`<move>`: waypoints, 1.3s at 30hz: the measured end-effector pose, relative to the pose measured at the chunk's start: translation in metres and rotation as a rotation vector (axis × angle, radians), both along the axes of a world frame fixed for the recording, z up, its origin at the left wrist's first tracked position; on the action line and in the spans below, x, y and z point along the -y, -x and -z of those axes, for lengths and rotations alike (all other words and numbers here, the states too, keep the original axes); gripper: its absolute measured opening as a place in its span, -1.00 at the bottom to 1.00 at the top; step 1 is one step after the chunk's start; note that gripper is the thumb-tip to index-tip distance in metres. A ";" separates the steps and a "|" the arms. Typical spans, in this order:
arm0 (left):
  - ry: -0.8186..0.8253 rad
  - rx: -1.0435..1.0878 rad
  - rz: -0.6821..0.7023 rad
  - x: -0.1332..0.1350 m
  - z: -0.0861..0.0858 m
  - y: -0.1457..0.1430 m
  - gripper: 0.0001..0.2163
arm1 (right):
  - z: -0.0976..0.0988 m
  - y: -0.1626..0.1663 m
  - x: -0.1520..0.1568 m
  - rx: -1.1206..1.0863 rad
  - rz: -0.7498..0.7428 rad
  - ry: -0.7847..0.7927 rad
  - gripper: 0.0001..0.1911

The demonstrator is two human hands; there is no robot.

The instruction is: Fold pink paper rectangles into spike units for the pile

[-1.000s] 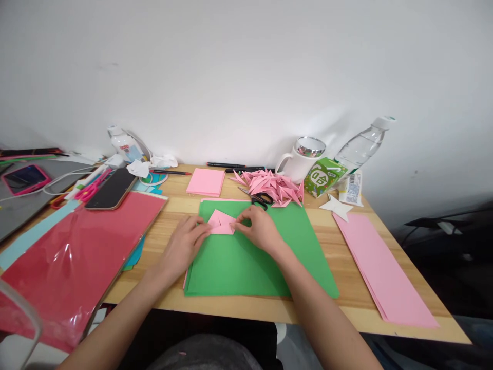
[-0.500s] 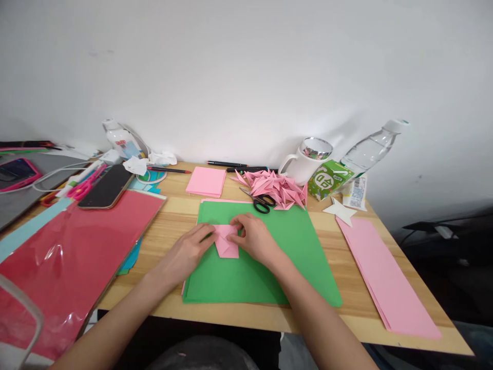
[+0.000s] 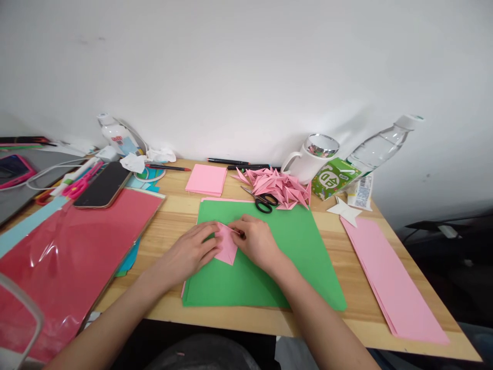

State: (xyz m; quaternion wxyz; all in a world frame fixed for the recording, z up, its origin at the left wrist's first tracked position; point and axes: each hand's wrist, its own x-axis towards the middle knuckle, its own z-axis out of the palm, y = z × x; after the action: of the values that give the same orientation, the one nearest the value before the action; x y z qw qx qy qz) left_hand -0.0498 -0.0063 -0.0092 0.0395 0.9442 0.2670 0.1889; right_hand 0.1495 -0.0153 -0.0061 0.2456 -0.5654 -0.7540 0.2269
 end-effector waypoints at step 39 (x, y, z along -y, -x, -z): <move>0.016 0.057 -0.031 0.003 0.022 -0.006 -0.85 | -0.006 -0.009 -0.002 -0.258 -0.127 0.243 -0.79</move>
State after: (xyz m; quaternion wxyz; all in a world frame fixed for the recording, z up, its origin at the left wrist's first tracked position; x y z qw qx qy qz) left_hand -0.0439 -0.0090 -0.0313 0.0516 0.9338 0.2817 0.2144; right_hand 0.1590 -0.0128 0.0004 0.2555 -0.5082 -0.7176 0.4019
